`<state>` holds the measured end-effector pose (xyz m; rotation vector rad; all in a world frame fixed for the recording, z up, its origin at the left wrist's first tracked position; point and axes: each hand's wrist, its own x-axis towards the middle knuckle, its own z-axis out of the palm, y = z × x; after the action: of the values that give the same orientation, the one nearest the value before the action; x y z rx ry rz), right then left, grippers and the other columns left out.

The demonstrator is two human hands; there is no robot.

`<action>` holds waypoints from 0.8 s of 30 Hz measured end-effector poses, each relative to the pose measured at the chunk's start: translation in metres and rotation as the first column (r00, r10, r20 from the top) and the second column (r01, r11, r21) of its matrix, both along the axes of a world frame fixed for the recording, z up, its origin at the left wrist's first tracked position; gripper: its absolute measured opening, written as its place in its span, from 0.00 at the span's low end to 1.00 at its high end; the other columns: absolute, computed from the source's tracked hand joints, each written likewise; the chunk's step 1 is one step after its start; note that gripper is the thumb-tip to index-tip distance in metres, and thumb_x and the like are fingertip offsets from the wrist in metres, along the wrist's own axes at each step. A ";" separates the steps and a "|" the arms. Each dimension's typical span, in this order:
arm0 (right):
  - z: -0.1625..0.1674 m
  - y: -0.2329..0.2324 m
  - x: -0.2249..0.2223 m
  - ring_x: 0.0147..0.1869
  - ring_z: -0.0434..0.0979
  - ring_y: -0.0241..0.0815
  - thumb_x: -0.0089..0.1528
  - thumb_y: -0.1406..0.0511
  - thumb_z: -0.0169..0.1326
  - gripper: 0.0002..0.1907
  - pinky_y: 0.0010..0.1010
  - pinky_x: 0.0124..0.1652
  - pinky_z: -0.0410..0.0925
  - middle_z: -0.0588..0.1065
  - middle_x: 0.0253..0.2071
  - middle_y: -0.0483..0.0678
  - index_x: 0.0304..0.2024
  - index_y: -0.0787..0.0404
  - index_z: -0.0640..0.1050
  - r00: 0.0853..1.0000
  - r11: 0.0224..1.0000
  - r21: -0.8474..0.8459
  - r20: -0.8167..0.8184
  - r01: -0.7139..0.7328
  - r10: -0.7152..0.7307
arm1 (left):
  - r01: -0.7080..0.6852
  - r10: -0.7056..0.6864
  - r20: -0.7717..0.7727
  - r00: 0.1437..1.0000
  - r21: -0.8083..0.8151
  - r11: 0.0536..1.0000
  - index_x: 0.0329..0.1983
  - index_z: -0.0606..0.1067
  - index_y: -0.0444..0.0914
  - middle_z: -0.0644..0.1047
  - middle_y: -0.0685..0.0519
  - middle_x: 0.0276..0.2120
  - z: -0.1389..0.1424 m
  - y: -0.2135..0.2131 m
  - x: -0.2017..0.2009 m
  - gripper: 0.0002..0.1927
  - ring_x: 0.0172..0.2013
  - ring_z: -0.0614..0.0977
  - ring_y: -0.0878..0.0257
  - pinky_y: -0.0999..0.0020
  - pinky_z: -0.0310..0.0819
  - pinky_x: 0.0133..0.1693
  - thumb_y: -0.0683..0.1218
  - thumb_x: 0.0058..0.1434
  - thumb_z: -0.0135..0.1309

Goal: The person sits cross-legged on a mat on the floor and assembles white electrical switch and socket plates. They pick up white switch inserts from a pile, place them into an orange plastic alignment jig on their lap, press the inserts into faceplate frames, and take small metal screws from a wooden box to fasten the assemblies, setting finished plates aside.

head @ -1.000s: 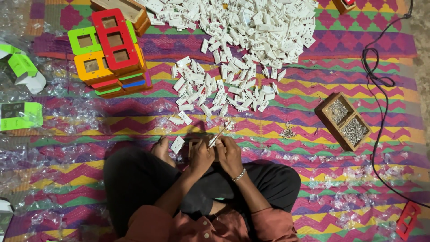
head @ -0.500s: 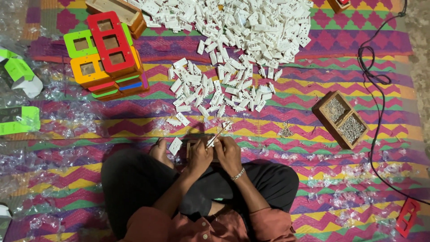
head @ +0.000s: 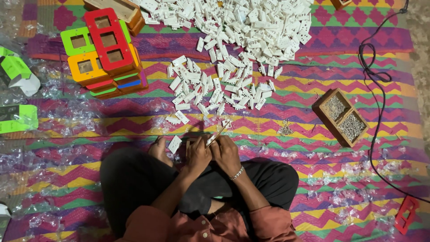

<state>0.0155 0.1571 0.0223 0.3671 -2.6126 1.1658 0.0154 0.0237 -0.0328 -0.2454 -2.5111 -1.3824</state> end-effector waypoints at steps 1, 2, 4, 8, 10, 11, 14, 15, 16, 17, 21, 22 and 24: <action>-0.001 0.001 0.000 0.34 0.76 0.57 0.64 0.68 0.56 0.07 0.41 0.33 0.69 0.73 0.34 0.58 0.39 0.69 0.76 1.000 1.000 0.007 -0.005 -0.009 0.009 | 0.005 -0.005 -0.018 1.000 0.007 1.000 0.49 0.76 0.29 0.80 0.38 0.37 0.000 -0.001 0.000 0.15 0.34 0.83 0.41 0.53 0.78 0.33 0.33 0.58 0.51; -0.003 0.001 0.000 0.34 0.76 0.56 0.64 0.68 0.56 0.07 0.41 0.33 0.69 0.73 0.34 0.58 0.39 0.69 0.76 1.000 1.000 0.000 0.027 0.000 0.000 | 0.009 -0.009 -0.035 0.999 0.013 1.000 0.49 0.76 0.29 0.80 0.38 0.37 0.001 -0.001 0.000 0.15 0.34 0.83 0.41 0.53 0.78 0.34 0.33 0.58 0.51; -0.005 0.002 0.000 0.34 0.75 0.55 0.64 0.68 0.56 0.07 0.41 0.33 0.69 0.73 0.33 0.57 0.38 0.68 0.75 0.996 1.000 -0.016 0.087 0.022 -0.020 | 0.011 -0.011 -0.036 0.999 0.006 1.000 0.48 0.76 0.29 0.80 0.38 0.37 0.002 -0.002 0.000 0.15 0.34 0.84 0.41 0.53 0.78 0.33 0.32 0.58 0.51; -0.010 0.006 -0.001 0.37 0.75 0.54 0.63 0.69 0.54 0.04 0.41 0.33 0.68 0.72 0.34 0.55 0.40 0.65 0.77 0.997 0.990 0.117 -0.014 -0.078 0.080 | 0.012 -0.012 -0.073 0.997 0.006 1.000 0.48 0.76 0.28 0.80 0.38 0.37 0.005 -0.001 -0.001 0.15 0.33 0.84 0.42 0.54 0.79 0.33 0.31 0.57 0.49; -0.011 0.007 -0.001 0.37 0.74 0.53 0.63 0.70 0.54 0.04 0.42 0.33 0.67 0.71 0.33 0.55 0.39 0.64 0.77 0.993 0.975 0.199 -0.041 -0.098 0.108 | 0.013 -0.012 -0.069 0.998 0.010 1.000 0.48 0.76 0.28 0.80 0.38 0.37 0.007 -0.001 -0.001 0.14 0.33 0.84 0.42 0.55 0.79 0.33 0.31 0.58 0.50; -0.012 0.006 -0.001 0.37 0.74 0.53 0.64 0.69 0.54 0.04 0.42 0.33 0.67 0.71 0.33 0.55 0.39 0.64 0.78 0.995 0.982 0.169 -0.028 -0.089 0.095 | 0.012 -0.011 -0.069 0.998 0.011 1.000 0.48 0.76 0.28 0.80 0.39 0.37 0.008 -0.001 -0.001 0.13 0.33 0.84 0.43 0.55 0.79 0.33 0.31 0.59 0.50; -0.013 0.004 0.001 0.35 0.75 0.55 0.65 0.68 0.54 0.05 0.42 0.33 0.68 0.72 0.32 0.57 0.40 0.66 0.77 0.998 0.998 0.051 0.043 -0.047 0.044 | 0.008 -0.007 -0.065 0.998 0.006 1.000 0.47 0.76 0.28 0.81 0.38 0.37 0.011 -0.001 -0.001 0.13 0.34 0.84 0.42 0.54 0.78 0.33 0.31 0.59 0.50; -0.014 0.004 0.002 0.35 0.75 0.55 0.65 0.68 0.53 0.06 0.42 0.33 0.68 0.73 0.32 0.57 0.41 0.67 0.77 0.996 1.000 -0.005 0.091 -0.023 0.024 | 0.015 -0.013 -0.078 0.997 0.014 1.000 0.48 0.76 0.28 0.81 0.38 0.37 0.012 -0.001 -0.001 0.13 0.34 0.84 0.42 0.54 0.79 0.34 0.32 0.59 0.50; -0.014 0.003 0.003 0.34 0.76 0.56 0.66 0.68 0.53 0.07 0.42 0.34 0.69 0.73 0.32 0.58 0.41 0.68 0.76 0.990 0.998 -0.060 0.139 0.003 0.005 | 0.022 -0.020 -0.091 0.996 0.022 1.000 0.48 0.75 0.28 0.81 0.38 0.38 0.013 -0.001 -0.001 0.14 0.35 0.84 0.42 0.54 0.79 0.35 0.32 0.58 0.49; -0.013 0.003 0.003 0.34 0.76 0.56 0.66 0.68 0.52 0.07 0.42 0.34 0.69 0.73 0.32 0.58 0.41 0.68 0.76 0.992 0.998 -0.070 0.127 -0.002 0.011 | 0.032 -0.029 -0.105 0.994 0.027 0.999 0.48 0.75 0.28 0.81 0.38 0.39 0.013 -0.002 -0.001 0.14 0.36 0.84 0.41 0.54 0.79 0.35 0.32 0.58 0.49; -0.010 0.003 -0.001 0.33 0.76 0.57 0.68 0.66 0.52 0.10 0.42 0.34 0.69 0.74 0.32 0.58 0.40 0.69 0.77 0.993 0.997 -0.070 0.119 -0.018 0.026 | 0.011 -0.010 -0.013 1.000 0.068 0.998 0.47 0.76 0.31 0.80 0.40 0.35 0.015 -0.001 -0.004 0.10 0.34 0.84 0.43 0.54 0.77 0.34 0.35 0.62 0.52; -0.009 0.003 -0.001 0.33 0.76 0.57 0.68 0.65 0.53 0.11 0.42 0.34 0.69 0.74 0.32 0.58 0.40 0.69 0.77 0.991 0.998 -0.061 0.131 -0.024 0.032 | -0.003 0.001 0.019 1.000 0.082 0.997 0.47 0.77 0.32 0.80 0.40 0.34 0.015 0.000 -0.004 0.10 0.34 0.84 0.43 0.54 0.77 0.34 0.36 0.62 0.52; -0.004 0.004 -0.003 0.34 0.76 0.57 0.67 0.64 0.55 0.11 0.43 0.35 0.69 0.75 0.32 0.58 0.40 0.69 0.78 0.994 1.000 -0.026 0.110 0.004 -0.001 | -0.017 0.013 0.041 0.999 0.104 0.994 0.47 0.77 0.32 0.80 0.40 0.34 0.015 0.001 -0.004 0.10 0.34 0.83 0.43 0.54 0.76 0.34 0.36 0.62 0.53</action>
<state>0.0129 0.1608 0.0179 0.3027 -2.6865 1.2523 0.0111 0.0244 -0.0183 -0.1795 -2.4581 -1.5210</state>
